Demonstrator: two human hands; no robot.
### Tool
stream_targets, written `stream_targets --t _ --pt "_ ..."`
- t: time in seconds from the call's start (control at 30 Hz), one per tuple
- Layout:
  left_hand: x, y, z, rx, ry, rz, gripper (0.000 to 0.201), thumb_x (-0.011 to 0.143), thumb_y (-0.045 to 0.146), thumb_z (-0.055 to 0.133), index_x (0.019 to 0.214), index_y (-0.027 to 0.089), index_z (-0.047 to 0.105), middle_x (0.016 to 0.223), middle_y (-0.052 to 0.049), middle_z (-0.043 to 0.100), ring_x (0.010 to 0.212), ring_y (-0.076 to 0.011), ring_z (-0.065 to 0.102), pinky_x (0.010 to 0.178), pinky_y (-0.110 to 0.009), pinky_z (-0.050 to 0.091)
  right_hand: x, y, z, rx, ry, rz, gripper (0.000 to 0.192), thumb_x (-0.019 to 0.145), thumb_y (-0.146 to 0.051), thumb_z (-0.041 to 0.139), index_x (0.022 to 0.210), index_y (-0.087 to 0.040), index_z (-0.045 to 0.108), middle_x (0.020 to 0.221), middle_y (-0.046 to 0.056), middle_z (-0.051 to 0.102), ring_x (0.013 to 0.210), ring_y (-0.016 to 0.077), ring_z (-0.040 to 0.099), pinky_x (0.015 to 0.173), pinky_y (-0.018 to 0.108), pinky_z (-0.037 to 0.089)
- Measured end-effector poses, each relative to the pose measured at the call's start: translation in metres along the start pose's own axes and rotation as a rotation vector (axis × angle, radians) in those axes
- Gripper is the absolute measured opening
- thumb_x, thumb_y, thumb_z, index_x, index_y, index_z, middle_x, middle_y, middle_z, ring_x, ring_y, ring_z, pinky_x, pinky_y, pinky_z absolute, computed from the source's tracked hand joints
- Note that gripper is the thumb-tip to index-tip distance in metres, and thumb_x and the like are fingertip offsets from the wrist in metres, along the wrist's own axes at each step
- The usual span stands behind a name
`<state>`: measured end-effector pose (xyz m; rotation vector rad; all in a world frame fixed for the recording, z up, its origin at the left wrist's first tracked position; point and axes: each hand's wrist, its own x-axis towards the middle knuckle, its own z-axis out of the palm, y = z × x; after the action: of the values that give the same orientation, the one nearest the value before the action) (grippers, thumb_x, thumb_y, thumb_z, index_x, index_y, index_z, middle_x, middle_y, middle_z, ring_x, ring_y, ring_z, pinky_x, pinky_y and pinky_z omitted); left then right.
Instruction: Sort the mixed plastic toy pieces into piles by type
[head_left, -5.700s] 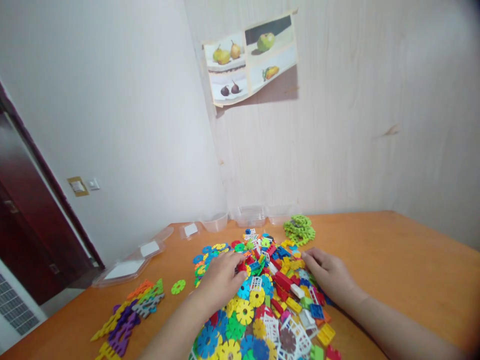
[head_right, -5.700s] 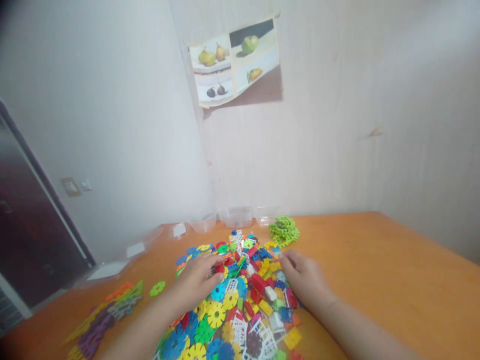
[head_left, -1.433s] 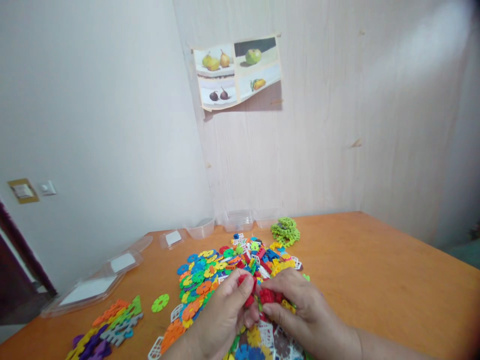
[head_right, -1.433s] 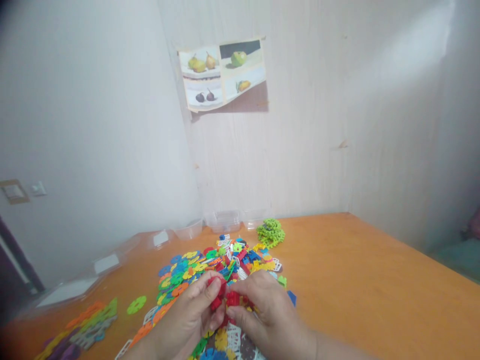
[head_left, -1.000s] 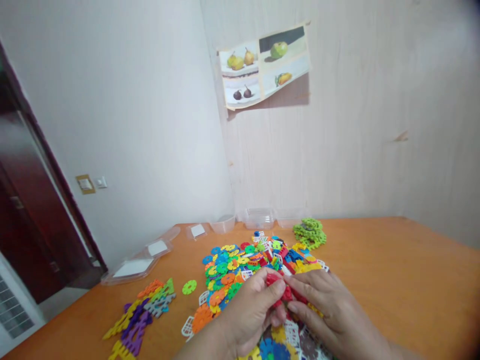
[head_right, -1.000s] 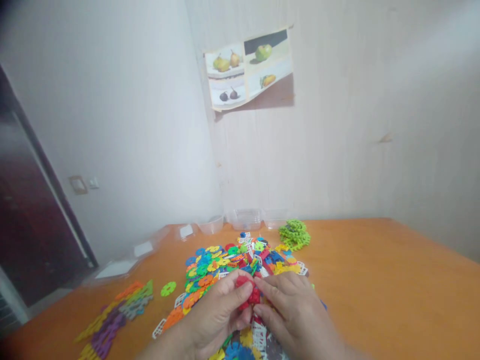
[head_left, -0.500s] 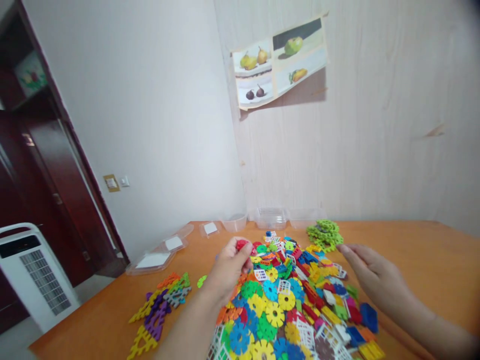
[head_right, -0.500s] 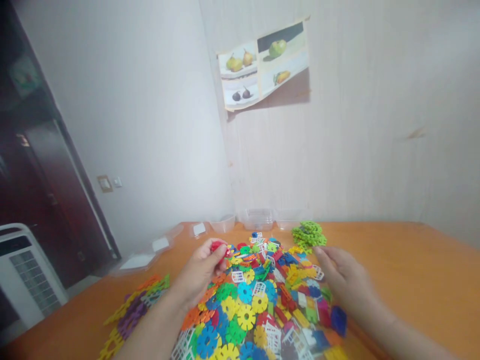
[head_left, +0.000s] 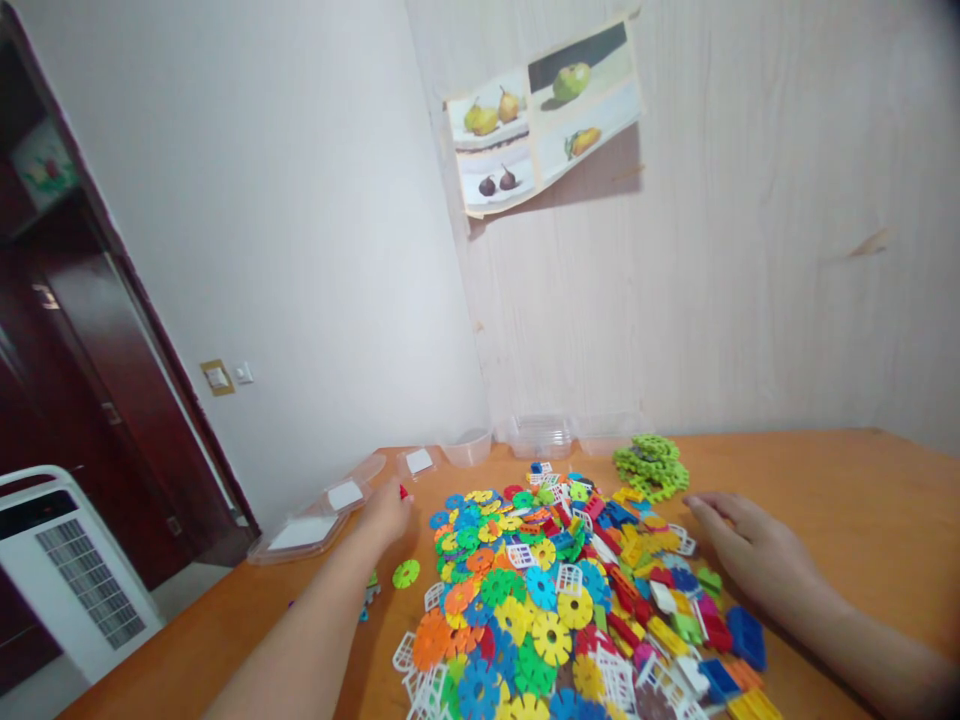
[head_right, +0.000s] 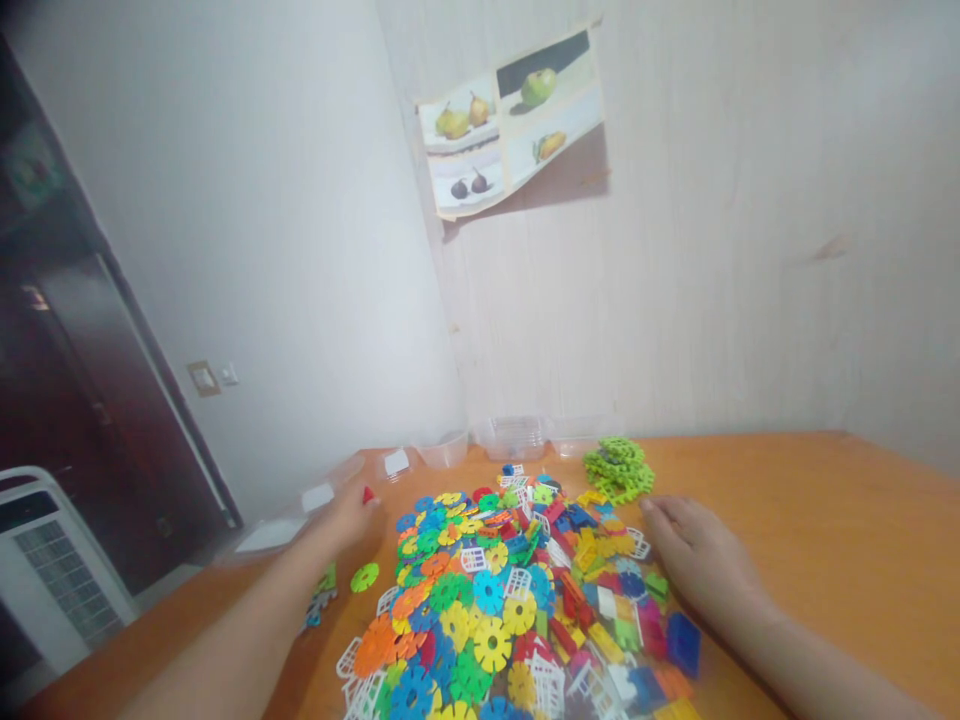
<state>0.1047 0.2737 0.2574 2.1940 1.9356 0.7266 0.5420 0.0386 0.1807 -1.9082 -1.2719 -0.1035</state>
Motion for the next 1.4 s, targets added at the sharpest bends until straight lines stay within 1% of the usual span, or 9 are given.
stream_targets --t 0.27,0.37,0.57,0.83,0.93,1.03,1.13,1.23,1.4 --pt "0.009 -0.022 0.028 0.230 -0.069 0.005 0.006 0.083 0.022 0.061 0.086 0.016 0.061 0.093 -0.011 0.070 0.085 -0.0221 0.063 0.071 -0.027 0.039 0.000 0.002 0.003 0.034 -0.012 0.037 0.041 0.092 -0.047 0.042 0.095 -0.021 0.073 0.102 0.009 0.073 0.096 0.0274 0.066 0.078 0.037 0.051" --pt "0.014 -0.026 0.032 0.268 -0.066 0.014 0.011 0.085 0.026 0.059 0.086 0.016 0.061 0.095 -0.012 0.070 0.087 -0.0232 0.063 0.071 -0.028 0.039 0.000 0.002 0.003 0.042 -0.020 0.028 0.040 0.092 -0.047 0.043 0.097 -0.020 0.073 0.101 0.009 0.073 0.096 0.0271 0.065 0.081 0.038 0.050" --pt "0.015 -0.032 0.032 0.266 -0.052 0.012 0.016 0.085 0.031 0.060 0.084 0.015 0.061 0.086 -0.012 0.069 0.084 -0.0245 0.063 0.067 -0.029 0.038 -0.001 -0.003 0.001 0.065 -0.026 0.055 0.036 0.090 -0.044 0.046 0.097 -0.020 0.072 0.099 0.009 0.073 0.095 0.0267 0.066 0.082 0.037 0.050" --pt "0.007 -0.032 0.024 0.168 -0.016 -0.027 0.019 0.081 0.035 0.066 0.082 0.017 0.061 0.077 -0.005 0.068 0.076 -0.0203 0.063 0.063 -0.026 0.037 0.000 -0.001 0.002 0.063 -0.028 0.052 0.037 0.088 -0.045 0.046 0.098 -0.020 0.072 0.101 0.008 0.073 0.096 0.0263 0.065 0.082 0.036 0.050" --pt "0.008 -0.034 0.018 0.128 0.010 -0.053 0.019 0.087 0.036 0.058 0.083 0.018 0.061 0.072 -0.004 0.067 0.075 -0.0195 0.063 0.062 -0.025 0.037 0.000 0.000 0.003 0.055 -0.050 0.065 0.037 0.089 -0.045 0.045 0.100 -0.021 0.072 0.103 0.008 0.073 0.099 0.0264 0.065 0.084 0.036 0.050" --pt "0.013 -0.039 0.015 0.099 0.032 -0.066 0.016 0.090 0.028 0.050 0.085 0.018 0.061 0.073 -0.004 0.068 0.073 -0.0183 0.063 0.060 -0.025 0.037 0.000 0.001 0.002 0.047 -0.048 0.064 0.037 0.090 -0.045 0.044 0.099 -0.022 0.072 0.103 0.008 0.073 0.099 0.0268 0.065 0.084 0.036 0.049" --pt "0.016 -0.043 0.017 0.084 0.028 -0.057 0.013 0.085 0.031 0.058 0.083 0.019 0.061 0.071 -0.003 0.069 0.069 -0.0188 0.064 0.059 -0.025 0.039 -0.001 0.002 0.003 0.051 -0.048 0.057 0.038 0.090 -0.046 0.044 0.098 -0.022 0.072 0.103 0.008 0.073 0.098 0.0270 0.065 0.084 0.037 0.049" --pt "0.017 -0.043 0.022 0.090 0.002 -0.023 0.021 0.076 0.038 0.070 0.081 0.019 0.063 0.071 -0.003 0.069 0.069 -0.0202 0.064 0.060 -0.026 0.041 -0.001 0.005 0.004 0.054 -0.047 0.060 0.037 0.090 -0.046 0.045 0.098 -0.023 0.071 0.104 0.007 0.072 0.100 0.0272 0.064 0.084 0.037 0.049" --pt "0.019 -0.039 0.026 0.124 -0.037 0.038 0.017 0.080 0.035 0.065 0.074 0.019 0.067 0.072 -0.006 0.070 0.075 -0.0222 0.066 0.066 -0.028 0.043 0.000 0.008 0.007 0.056 -0.051 0.064 0.037 0.090 -0.047 0.044 0.100 -0.022 0.071 0.107 0.007 0.072 0.101 0.0273 0.064 0.085 0.038 0.048"
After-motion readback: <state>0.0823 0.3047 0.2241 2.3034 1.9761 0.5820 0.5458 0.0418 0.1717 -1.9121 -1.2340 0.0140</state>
